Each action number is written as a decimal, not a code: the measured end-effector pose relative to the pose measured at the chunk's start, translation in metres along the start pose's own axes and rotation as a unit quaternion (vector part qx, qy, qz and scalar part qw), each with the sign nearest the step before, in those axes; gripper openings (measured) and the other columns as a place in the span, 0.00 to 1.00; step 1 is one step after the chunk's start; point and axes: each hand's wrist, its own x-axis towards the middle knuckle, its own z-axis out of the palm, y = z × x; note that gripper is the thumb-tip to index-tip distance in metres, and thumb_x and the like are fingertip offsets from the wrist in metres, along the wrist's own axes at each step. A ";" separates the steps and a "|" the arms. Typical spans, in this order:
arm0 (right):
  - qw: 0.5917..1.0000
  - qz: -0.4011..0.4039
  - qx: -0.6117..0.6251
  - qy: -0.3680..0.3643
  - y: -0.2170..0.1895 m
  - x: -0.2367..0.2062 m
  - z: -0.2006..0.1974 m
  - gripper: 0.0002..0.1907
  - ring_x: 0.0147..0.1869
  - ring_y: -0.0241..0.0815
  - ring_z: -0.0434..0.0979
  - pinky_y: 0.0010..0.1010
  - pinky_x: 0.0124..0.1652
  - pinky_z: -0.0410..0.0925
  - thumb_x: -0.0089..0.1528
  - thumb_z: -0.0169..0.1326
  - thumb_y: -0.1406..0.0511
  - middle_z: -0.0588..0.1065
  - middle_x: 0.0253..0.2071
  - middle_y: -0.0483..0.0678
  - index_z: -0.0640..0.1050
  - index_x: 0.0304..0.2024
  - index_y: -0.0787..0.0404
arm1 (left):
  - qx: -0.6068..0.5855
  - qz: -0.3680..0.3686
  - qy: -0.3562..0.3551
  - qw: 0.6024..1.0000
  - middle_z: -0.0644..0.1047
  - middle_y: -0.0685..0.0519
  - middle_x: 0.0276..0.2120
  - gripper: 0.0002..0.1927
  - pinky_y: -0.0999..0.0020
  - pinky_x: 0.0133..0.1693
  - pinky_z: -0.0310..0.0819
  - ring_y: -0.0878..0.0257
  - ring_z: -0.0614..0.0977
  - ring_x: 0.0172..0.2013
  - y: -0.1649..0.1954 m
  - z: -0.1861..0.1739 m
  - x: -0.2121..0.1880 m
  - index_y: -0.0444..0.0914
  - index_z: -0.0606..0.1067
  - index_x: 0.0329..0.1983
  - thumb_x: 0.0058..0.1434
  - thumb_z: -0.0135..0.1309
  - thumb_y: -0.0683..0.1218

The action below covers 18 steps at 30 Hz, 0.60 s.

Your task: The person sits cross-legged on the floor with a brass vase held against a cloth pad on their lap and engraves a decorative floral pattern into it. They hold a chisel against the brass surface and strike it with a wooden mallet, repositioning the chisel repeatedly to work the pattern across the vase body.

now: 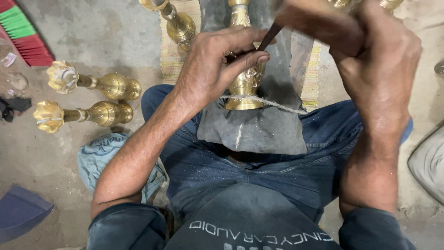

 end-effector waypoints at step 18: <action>0.964 0.142 0.159 0.157 -0.002 -0.064 0.069 0.11 0.40 0.45 0.71 0.34 0.42 0.67 0.72 0.61 0.73 0.70 0.37 0.54 0.70 0.45 0.68 | 0.079 0.120 -0.164 0.976 0.85 0.53 0.41 0.16 0.59 0.44 0.80 0.58 0.86 0.40 -0.002 -0.010 0.027 0.40 0.81 0.56 0.67 0.61 0.48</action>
